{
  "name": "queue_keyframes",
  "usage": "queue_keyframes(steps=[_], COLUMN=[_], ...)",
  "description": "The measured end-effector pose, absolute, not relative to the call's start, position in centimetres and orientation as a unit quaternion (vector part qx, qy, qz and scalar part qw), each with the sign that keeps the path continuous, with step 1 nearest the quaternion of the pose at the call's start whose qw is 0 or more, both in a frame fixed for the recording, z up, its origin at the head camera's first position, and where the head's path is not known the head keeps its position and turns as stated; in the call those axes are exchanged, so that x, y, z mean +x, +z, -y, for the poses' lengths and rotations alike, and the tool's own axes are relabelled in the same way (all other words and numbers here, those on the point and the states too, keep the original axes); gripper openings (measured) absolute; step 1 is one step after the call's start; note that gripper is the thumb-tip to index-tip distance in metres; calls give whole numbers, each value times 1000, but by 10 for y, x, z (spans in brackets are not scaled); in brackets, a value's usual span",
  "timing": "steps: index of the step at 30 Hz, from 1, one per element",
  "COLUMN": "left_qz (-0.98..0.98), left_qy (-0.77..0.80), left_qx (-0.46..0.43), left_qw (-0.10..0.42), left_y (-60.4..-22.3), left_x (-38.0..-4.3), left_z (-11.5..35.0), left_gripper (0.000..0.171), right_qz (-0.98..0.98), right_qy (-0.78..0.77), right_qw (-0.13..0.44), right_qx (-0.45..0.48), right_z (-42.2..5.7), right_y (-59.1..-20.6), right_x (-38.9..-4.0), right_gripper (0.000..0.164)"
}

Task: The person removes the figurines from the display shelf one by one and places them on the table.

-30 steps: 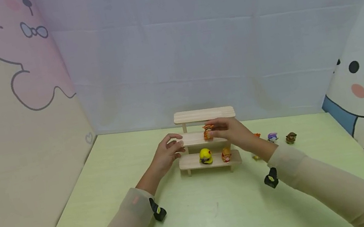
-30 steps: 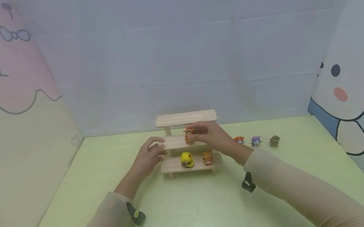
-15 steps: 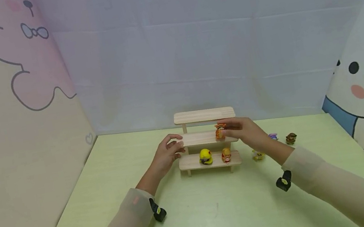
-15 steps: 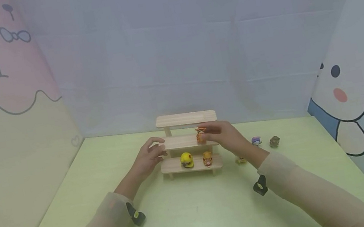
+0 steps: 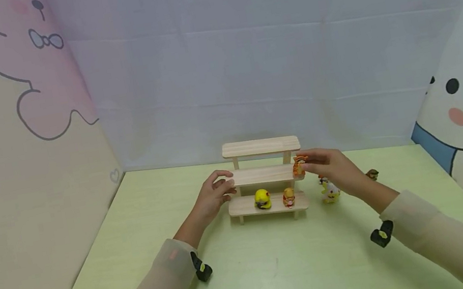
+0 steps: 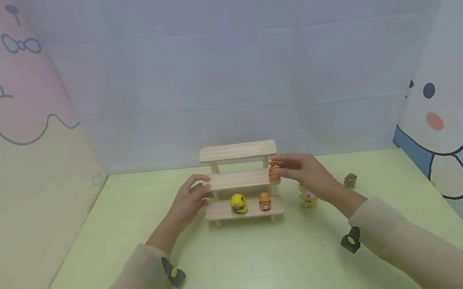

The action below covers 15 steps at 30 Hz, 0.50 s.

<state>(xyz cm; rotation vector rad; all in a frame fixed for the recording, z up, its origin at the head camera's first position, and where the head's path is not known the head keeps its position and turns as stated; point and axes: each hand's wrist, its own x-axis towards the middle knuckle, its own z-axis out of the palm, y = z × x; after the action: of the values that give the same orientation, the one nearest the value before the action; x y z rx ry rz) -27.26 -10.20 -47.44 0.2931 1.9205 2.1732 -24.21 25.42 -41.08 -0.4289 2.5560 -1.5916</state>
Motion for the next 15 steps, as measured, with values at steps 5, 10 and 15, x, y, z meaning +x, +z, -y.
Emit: queue_keyframes(steps=[5,10,15], left_qz=[-656,-656,-655], left_qy=[740,740,741], left_qx=[102,99,97], left_qw=[112,110,110], left_y=[-475,-476,-477], left_x=[-274,-274,-275], left_z=[102,102,102], left_gripper=[21,20,19], right_qz=[-846,-855,-868], right_qy=[-512,-500,-479], right_qw=[46,38,28], right_qx=[-138,-129,-124], right_z=[-267,-282,-298], right_y=[-412,-413,-417], right_x=[-238,-232,-228], right_gripper=[57,58,58])
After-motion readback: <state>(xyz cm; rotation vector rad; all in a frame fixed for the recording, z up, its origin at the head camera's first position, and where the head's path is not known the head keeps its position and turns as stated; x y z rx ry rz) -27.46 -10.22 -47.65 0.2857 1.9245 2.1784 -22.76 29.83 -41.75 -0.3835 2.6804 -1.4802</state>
